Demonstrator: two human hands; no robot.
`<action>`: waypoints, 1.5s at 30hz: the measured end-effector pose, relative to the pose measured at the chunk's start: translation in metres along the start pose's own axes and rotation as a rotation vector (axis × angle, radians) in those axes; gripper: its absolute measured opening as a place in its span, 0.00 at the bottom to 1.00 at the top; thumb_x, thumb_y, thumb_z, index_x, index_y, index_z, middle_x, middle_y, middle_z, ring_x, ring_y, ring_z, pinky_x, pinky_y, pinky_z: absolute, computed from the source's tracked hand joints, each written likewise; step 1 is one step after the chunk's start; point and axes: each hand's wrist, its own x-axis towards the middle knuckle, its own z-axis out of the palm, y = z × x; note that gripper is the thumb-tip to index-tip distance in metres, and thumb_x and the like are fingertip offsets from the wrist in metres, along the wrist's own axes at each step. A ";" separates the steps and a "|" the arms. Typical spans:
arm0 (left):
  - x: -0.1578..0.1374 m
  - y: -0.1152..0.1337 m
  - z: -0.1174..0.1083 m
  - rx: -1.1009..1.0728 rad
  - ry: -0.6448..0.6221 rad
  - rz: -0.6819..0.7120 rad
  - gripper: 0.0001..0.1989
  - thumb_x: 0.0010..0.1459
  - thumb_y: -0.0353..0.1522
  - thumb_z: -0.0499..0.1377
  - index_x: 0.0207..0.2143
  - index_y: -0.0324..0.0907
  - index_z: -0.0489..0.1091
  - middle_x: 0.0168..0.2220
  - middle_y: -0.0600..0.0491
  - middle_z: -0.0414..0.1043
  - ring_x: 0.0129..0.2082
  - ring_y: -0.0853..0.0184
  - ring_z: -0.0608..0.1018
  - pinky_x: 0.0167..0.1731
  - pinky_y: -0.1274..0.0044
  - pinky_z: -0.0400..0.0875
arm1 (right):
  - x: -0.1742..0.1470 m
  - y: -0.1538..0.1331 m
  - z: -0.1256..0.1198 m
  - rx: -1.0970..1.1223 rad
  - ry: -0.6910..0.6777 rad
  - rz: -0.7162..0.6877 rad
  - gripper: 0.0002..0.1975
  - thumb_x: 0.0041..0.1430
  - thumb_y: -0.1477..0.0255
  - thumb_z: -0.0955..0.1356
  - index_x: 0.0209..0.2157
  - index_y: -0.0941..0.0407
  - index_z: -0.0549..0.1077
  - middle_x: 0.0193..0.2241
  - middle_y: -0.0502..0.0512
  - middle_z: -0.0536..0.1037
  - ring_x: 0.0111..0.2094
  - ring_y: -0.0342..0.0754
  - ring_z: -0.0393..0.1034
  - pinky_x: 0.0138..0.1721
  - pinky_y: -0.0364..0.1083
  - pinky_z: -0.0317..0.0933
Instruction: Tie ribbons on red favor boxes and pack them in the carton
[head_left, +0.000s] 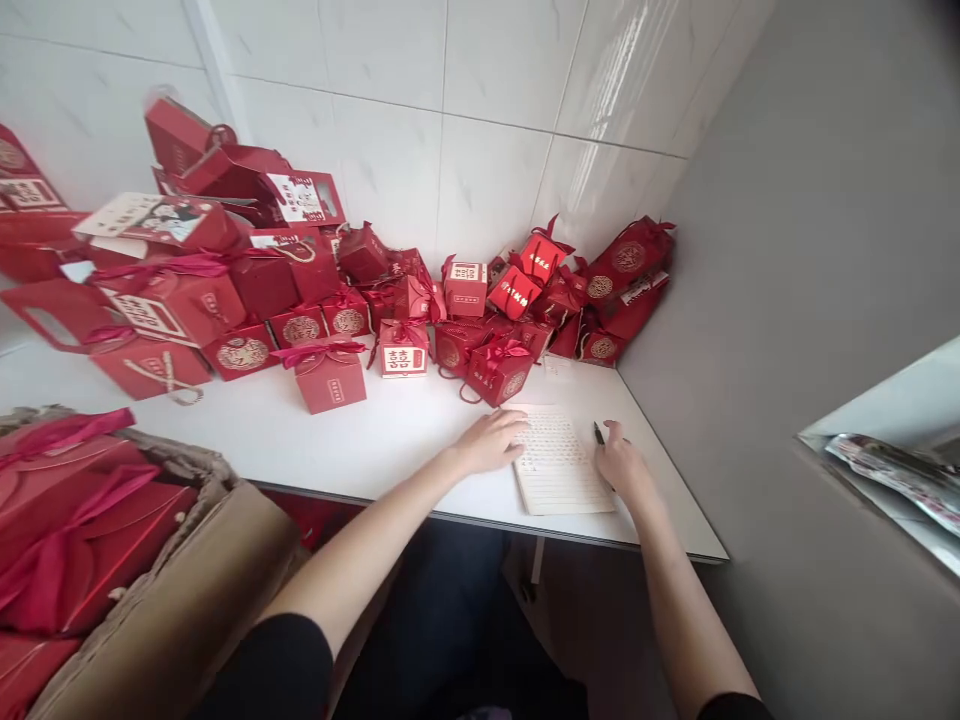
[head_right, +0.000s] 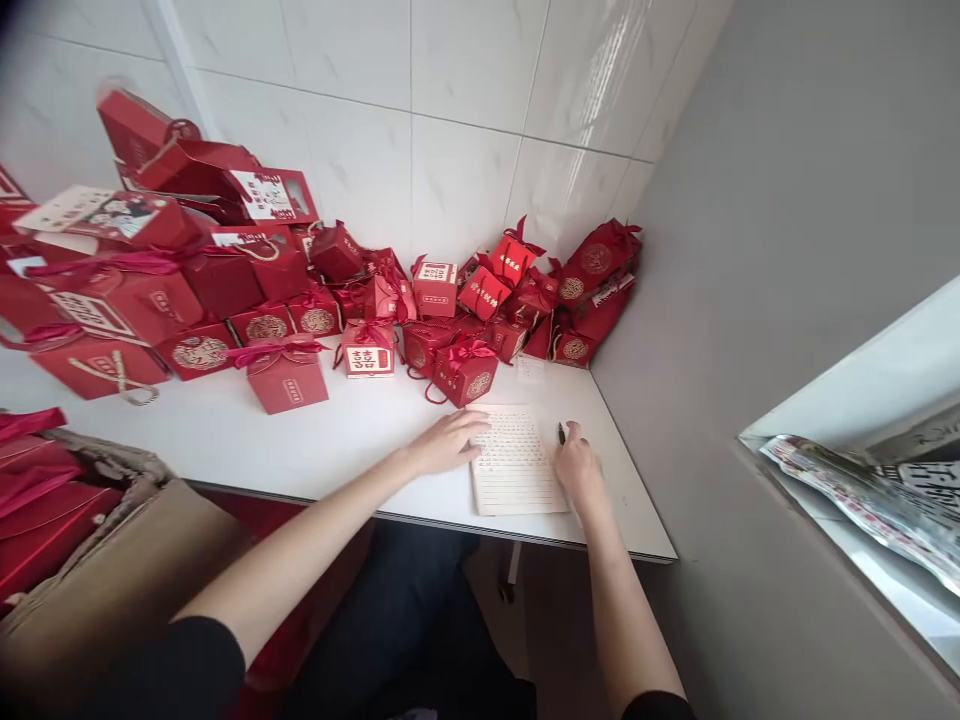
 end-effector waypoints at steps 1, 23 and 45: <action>-0.003 0.000 0.009 -0.013 0.013 -0.006 0.17 0.58 0.28 0.49 0.48 0.47 0.68 0.53 0.55 0.66 0.54 0.66 0.68 0.54 0.79 0.60 | 0.001 0.005 -0.006 0.037 -0.030 -0.004 0.19 0.51 0.77 0.60 0.46 0.63 0.65 0.21 0.55 0.68 0.26 0.54 0.67 0.30 0.49 0.58; 0.000 -0.008 0.029 -0.021 -0.090 -0.101 0.18 0.59 0.37 0.53 0.51 0.43 0.66 0.56 0.49 0.63 0.57 0.62 0.63 0.55 0.69 0.55 | -0.047 -0.027 0.033 0.697 -0.022 -0.071 0.20 0.48 0.54 0.69 0.20 0.55 0.64 0.19 0.50 0.70 0.22 0.46 0.63 0.27 0.44 0.58; -0.001 -0.007 0.029 0.000 -0.105 -0.106 0.19 0.59 0.37 0.53 0.52 0.42 0.66 0.57 0.51 0.62 0.57 0.62 0.62 0.55 0.69 0.55 | -0.052 -0.032 0.029 0.532 -0.030 -0.118 0.16 0.48 0.64 0.64 0.13 0.55 0.57 0.12 0.46 0.61 0.18 0.42 0.51 0.22 0.42 0.49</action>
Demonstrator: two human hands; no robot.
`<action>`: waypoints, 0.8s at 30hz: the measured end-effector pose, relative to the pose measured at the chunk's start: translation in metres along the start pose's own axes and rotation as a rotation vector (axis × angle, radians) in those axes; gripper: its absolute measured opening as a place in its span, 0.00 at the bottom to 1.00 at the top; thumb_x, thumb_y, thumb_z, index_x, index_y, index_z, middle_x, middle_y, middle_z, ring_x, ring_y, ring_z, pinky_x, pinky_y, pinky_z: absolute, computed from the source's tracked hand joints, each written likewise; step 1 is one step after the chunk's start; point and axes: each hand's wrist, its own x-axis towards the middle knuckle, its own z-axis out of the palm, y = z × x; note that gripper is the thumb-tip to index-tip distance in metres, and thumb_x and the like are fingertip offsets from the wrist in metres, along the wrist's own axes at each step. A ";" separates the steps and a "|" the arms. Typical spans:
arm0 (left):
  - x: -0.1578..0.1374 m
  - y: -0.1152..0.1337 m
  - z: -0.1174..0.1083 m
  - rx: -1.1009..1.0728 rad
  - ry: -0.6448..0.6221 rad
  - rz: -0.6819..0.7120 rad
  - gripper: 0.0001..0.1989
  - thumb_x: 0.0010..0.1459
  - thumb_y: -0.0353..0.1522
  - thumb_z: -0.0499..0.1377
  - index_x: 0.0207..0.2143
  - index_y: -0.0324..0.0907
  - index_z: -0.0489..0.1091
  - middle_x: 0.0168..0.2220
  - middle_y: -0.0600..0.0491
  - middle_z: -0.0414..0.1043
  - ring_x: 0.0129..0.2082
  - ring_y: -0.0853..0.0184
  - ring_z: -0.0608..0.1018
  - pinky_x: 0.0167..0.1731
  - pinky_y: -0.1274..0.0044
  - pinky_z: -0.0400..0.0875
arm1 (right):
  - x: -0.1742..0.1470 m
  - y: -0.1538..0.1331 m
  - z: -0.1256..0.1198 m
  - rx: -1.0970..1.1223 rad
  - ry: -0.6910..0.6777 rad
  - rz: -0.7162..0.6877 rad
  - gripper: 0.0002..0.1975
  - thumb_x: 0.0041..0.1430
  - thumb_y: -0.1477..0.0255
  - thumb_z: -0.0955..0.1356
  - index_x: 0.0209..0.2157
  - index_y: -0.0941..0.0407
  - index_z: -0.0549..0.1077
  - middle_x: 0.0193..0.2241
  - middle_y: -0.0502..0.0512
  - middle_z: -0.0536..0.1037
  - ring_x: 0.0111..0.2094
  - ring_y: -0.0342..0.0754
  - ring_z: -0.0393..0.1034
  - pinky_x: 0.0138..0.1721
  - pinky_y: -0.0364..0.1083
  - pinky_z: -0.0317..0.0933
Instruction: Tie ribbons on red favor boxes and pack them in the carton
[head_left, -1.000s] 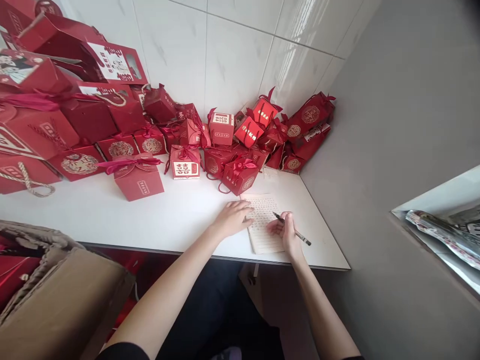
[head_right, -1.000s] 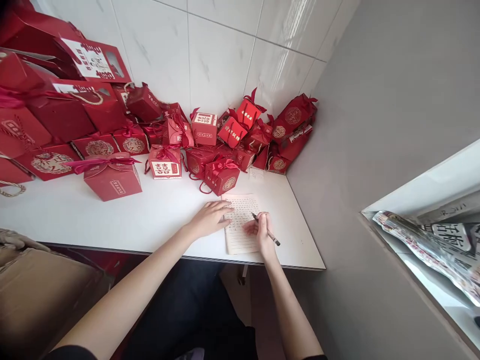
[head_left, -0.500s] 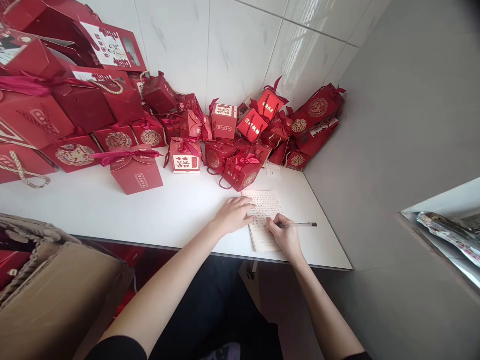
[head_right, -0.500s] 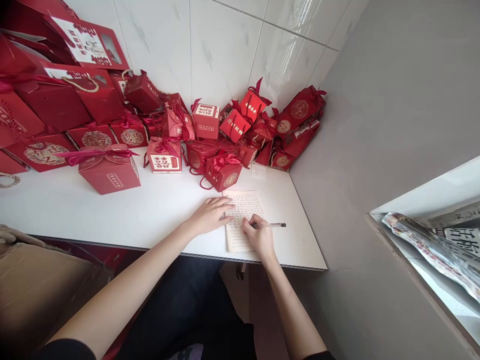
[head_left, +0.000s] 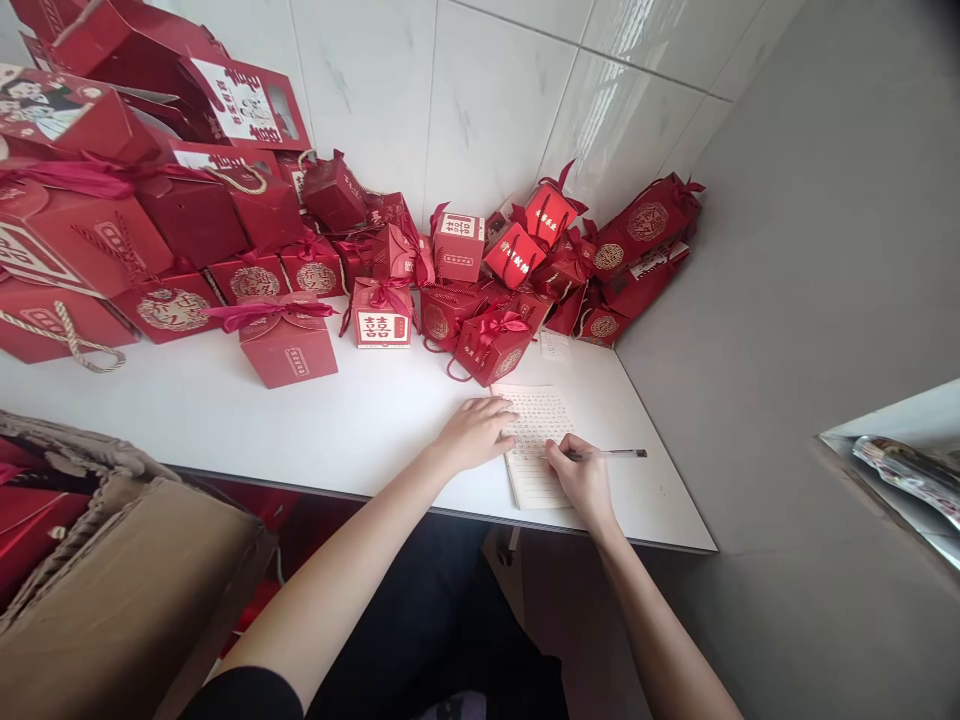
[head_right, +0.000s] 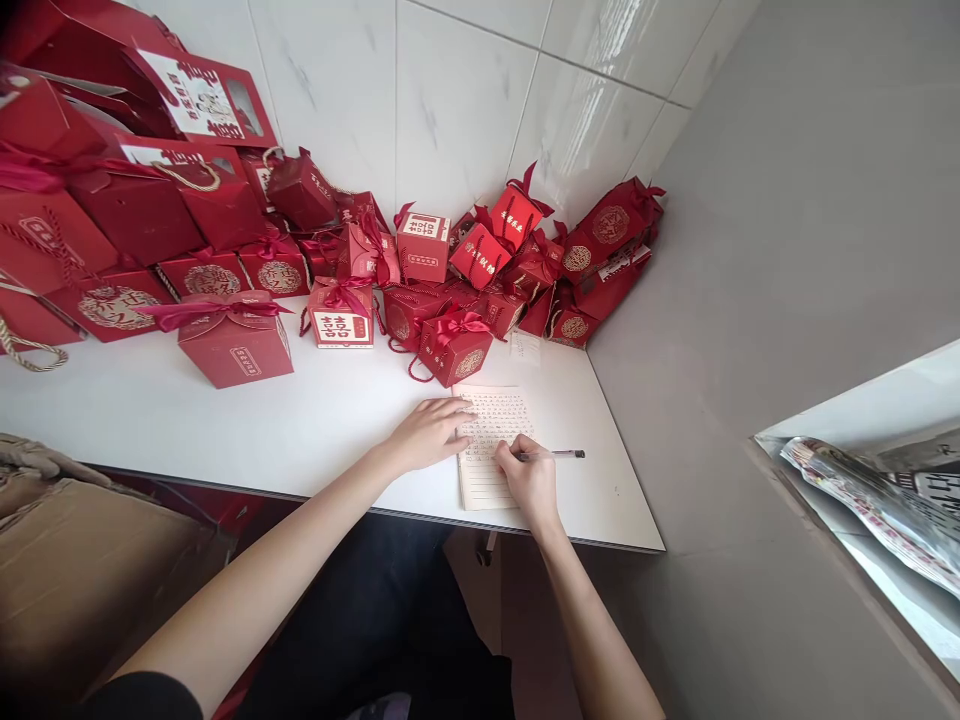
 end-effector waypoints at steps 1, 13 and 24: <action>0.000 0.000 0.000 0.000 0.002 0.001 0.19 0.59 0.37 0.53 0.52 0.42 0.66 0.57 0.51 0.62 0.58 0.62 0.62 0.55 0.69 0.55 | 0.000 0.000 0.000 -0.002 0.009 0.000 0.16 0.48 0.64 0.63 0.14 0.55 0.57 0.12 0.46 0.61 0.18 0.42 0.51 0.22 0.42 0.49; -0.005 0.001 0.000 -0.104 0.072 0.007 0.15 0.56 0.35 0.56 0.46 0.41 0.67 0.52 0.48 0.66 0.54 0.60 0.66 0.53 0.67 0.58 | -0.007 -0.001 -0.008 0.152 0.170 0.005 0.20 0.54 0.60 0.64 0.15 0.54 0.56 0.14 0.47 0.60 0.18 0.44 0.55 0.23 0.43 0.53; 0.036 -0.047 -0.017 -0.236 0.600 -0.353 0.43 0.41 0.31 0.63 0.57 0.36 0.44 0.57 0.37 0.50 0.59 0.49 0.56 0.56 0.59 0.54 | -0.003 0.012 -0.019 0.032 0.275 0.118 0.26 0.55 0.46 0.56 0.36 0.52 0.70 0.31 0.52 0.76 0.14 0.45 0.58 0.20 0.46 0.59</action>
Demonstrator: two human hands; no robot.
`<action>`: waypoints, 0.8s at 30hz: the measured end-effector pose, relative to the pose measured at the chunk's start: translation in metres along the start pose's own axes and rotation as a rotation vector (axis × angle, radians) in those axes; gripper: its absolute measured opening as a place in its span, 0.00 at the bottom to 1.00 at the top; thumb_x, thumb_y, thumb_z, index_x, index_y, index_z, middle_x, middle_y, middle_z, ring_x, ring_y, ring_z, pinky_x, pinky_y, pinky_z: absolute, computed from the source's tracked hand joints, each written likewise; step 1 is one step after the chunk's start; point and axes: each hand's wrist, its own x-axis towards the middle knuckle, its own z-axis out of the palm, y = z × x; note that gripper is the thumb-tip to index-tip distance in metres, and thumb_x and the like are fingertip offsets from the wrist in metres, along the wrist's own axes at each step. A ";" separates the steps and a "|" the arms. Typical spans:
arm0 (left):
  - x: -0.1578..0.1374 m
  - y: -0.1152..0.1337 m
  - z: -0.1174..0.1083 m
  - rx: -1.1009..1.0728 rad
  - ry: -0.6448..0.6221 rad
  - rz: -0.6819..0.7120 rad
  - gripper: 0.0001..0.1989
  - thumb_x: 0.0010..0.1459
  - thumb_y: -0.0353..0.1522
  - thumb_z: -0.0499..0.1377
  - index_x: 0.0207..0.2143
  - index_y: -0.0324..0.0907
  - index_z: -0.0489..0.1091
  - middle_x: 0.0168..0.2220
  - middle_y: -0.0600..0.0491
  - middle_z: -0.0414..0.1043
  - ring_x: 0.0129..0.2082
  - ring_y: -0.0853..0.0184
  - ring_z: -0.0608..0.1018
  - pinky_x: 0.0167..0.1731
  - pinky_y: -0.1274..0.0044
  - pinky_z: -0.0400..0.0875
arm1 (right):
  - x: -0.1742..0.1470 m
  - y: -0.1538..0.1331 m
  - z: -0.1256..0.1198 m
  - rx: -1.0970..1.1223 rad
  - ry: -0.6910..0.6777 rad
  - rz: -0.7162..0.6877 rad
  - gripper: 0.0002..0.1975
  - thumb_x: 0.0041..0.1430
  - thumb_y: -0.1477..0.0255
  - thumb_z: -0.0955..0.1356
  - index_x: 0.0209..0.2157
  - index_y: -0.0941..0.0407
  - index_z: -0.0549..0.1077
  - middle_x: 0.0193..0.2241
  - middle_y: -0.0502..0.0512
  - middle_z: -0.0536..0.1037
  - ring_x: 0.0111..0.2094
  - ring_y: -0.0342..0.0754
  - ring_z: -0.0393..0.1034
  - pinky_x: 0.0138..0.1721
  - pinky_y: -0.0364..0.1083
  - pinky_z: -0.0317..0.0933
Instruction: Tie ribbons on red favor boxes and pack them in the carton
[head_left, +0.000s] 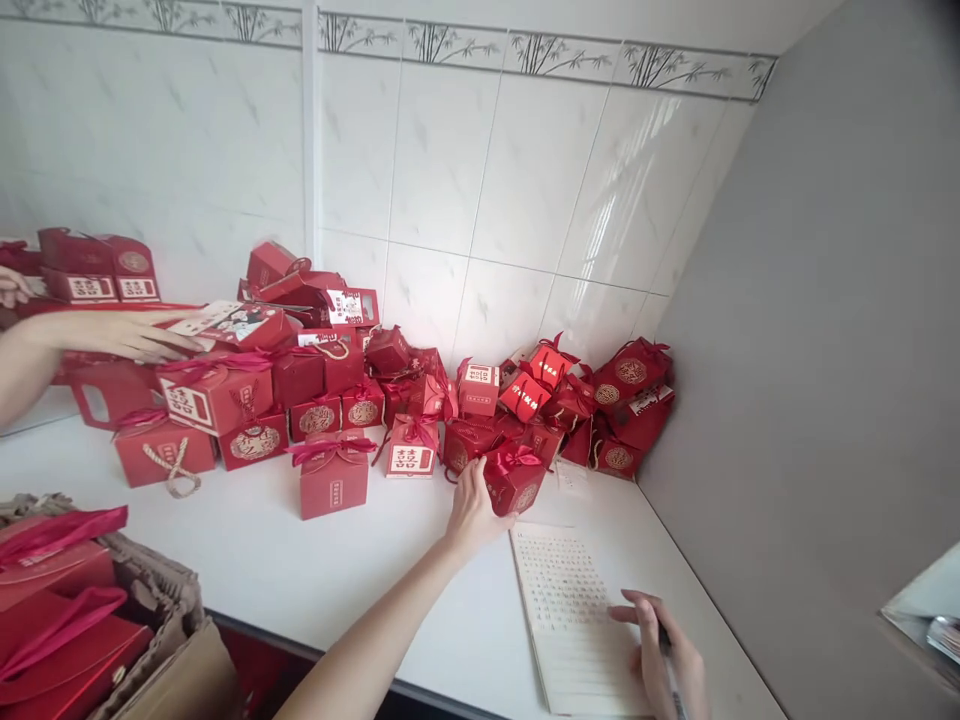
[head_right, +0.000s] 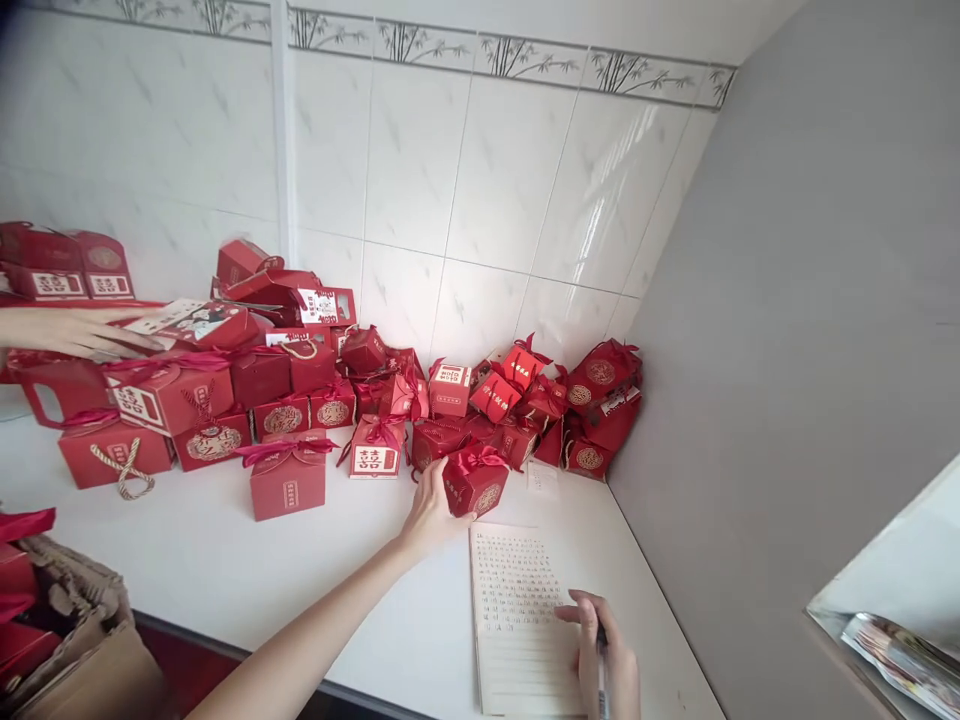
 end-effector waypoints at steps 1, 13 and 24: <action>0.007 -0.001 0.001 0.000 -0.005 -0.029 0.44 0.41 0.32 0.63 0.57 0.35 0.43 0.57 0.37 0.51 0.59 0.48 0.56 0.56 0.59 0.53 | -0.002 0.000 0.001 -0.005 -0.014 -0.012 0.26 0.55 0.46 0.56 0.33 0.53 0.70 0.31 0.53 0.76 0.15 0.46 0.60 0.22 0.47 0.61; -0.032 0.050 0.021 -0.161 0.204 0.277 0.43 0.39 0.31 0.62 0.57 0.37 0.45 0.53 0.37 0.58 0.54 0.50 0.63 0.53 0.59 0.60 | 0.045 -0.010 0.047 0.188 -0.056 -0.442 0.29 0.38 0.54 0.72 0.36 0.51 0.55 0.47 0.61 0.65 0.42 0.60 0.66 0.37 0.55 0.66; -0.040 0.010 -0.039 0.053 -0.144 0.174 0.30 0.49 0.28 0.55 0.56 0.40 0.54 0.62 0.40 0.47 0.62 0.54 0.53 0.58 0.59 0.53 | 0.108 -0.029 -0.027 -0.155 0.287 -0.051 0.34 0.28 0.44 0.68 0.29 0.51 0.52 0.35 0.67 0.68 0.32 0.64 0.67 0.25 0.54 0.61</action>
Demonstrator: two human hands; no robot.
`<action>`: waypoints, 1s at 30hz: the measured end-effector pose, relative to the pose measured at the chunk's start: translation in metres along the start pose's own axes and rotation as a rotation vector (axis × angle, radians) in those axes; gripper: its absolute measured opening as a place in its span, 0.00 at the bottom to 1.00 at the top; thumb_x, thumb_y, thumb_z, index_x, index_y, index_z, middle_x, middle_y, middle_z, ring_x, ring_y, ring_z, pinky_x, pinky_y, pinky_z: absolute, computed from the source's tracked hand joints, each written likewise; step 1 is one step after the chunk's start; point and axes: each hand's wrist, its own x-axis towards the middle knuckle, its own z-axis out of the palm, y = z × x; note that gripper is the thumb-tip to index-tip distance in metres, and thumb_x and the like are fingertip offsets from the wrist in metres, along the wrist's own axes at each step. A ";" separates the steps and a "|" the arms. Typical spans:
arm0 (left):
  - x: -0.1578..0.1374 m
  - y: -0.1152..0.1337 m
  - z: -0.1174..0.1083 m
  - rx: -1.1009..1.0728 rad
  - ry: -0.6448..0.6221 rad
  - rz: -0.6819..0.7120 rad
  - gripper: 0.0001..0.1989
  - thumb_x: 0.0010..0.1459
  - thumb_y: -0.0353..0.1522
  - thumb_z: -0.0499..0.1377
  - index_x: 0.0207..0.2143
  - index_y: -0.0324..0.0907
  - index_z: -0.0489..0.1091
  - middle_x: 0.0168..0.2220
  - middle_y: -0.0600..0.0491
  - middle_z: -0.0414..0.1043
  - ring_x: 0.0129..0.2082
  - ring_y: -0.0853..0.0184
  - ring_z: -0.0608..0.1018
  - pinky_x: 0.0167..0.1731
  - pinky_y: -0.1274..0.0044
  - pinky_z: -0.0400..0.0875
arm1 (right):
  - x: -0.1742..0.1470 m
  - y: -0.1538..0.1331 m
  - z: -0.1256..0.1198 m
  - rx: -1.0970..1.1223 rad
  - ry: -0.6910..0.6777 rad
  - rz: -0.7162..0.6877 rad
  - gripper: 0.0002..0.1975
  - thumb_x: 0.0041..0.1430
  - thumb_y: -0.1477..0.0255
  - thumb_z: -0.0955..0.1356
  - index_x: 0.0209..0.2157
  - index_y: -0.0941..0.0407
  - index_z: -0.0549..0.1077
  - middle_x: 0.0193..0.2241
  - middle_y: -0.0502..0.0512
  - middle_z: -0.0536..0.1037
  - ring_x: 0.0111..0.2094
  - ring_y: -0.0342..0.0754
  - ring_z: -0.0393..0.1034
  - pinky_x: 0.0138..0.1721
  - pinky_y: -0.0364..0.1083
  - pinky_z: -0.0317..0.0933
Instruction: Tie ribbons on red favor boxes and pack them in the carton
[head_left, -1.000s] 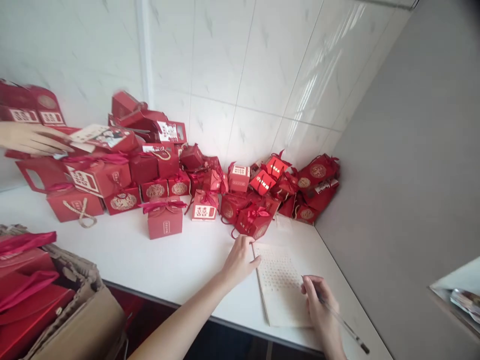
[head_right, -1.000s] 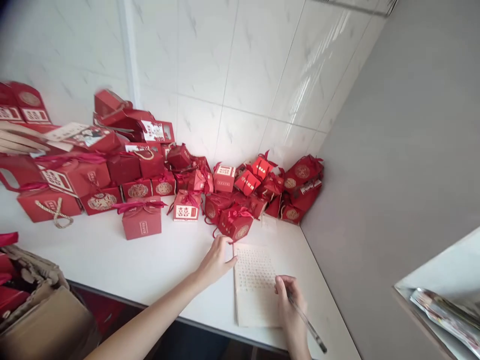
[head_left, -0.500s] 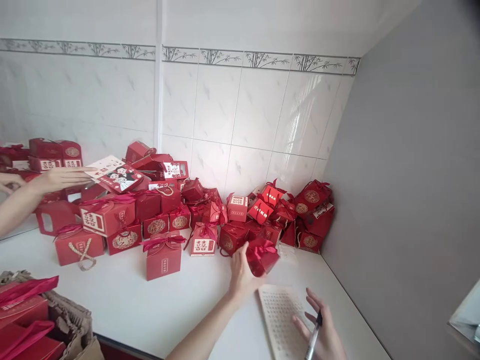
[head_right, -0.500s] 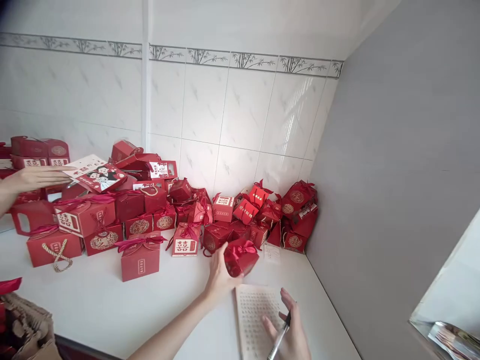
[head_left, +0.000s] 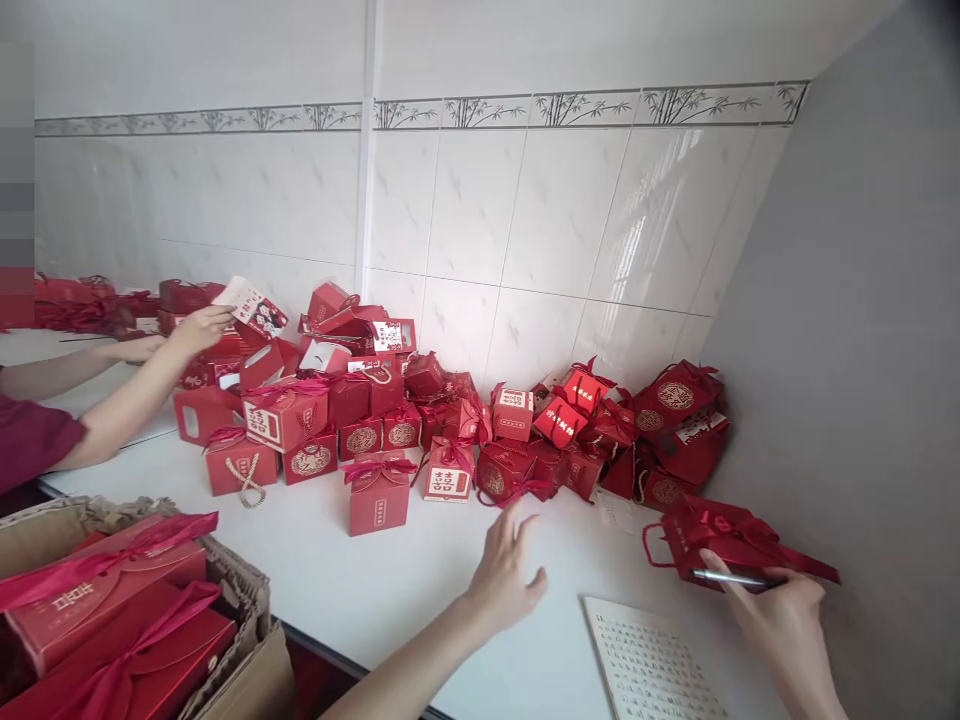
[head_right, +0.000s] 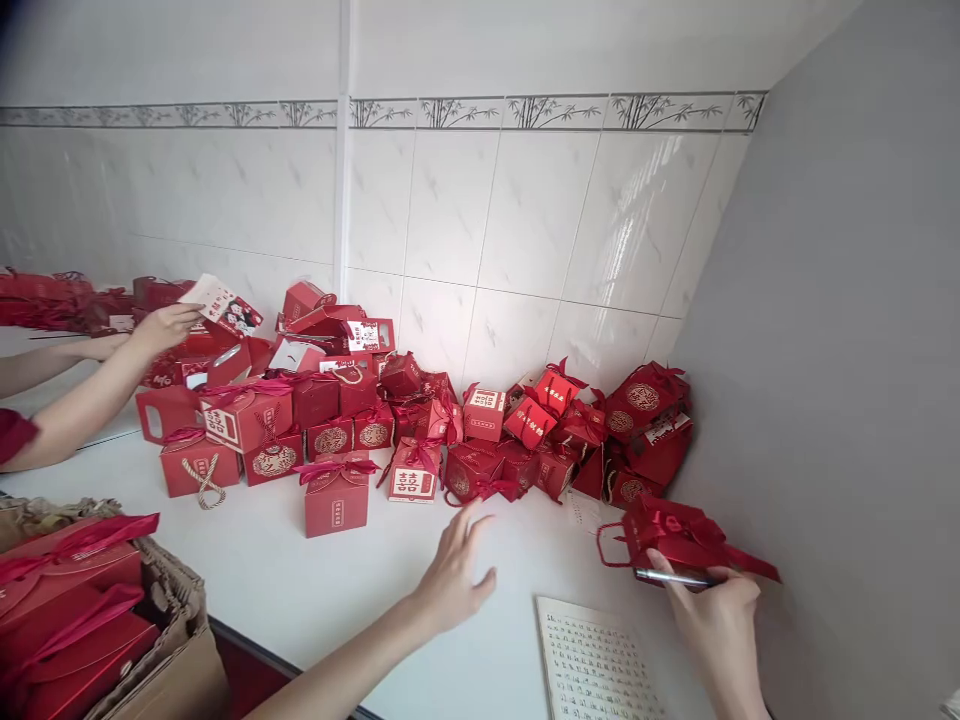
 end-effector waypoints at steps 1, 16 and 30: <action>0.000 -0.008 -0.005 0.018 0.018 -0.064 0.28 0.49 0.27 0.54 0.55 0.40 0.55 0.61 0.41 0.48 0.61 0.55 0.54 0.58 0.59 0.53 | 0.005 -0.003 -0.001 -0.022 0.019 -0.037 0.33 0.28 0.43 0.67 0.29 0.51 0.52 0.37 0.69 0.68 0.34 0.66 0.68 0.26 0.54 0.61; 0.034 -0.035 0.029 -0.072 0.090 -0.289 0.18 0.50 0.23 0.50 0.45 0.40 0.62 0.47 0.45 0.63 0.49 0.58 0.67 0.49 0.65 0.61 | 0.090 -0.173 0.141 -0.160 -0.332 -0.584 0.06 0.53 0.71 0.66 0.33 0.56 0.65 0.34 0.61 0.75 0.39 0.58 0.70 0.39 0.48 0.60; 0.035 -0.047 0.036 -0.063 0.022 -0.233 0.16 0.46 0.22 0.52 0.39 0.40 0.68 0.42 0.46 0.64 0.45 0.59 0.67 0.47 0.66 0.63 | 0.137 -0.215 0.229 -0.295 -0.180 -0.204 0.47 0.45 0.54 0.73 0.55 0.71 0.52 0.52 0.91 0.52 0.52 0.76 0.54 0.46 0.64 0.54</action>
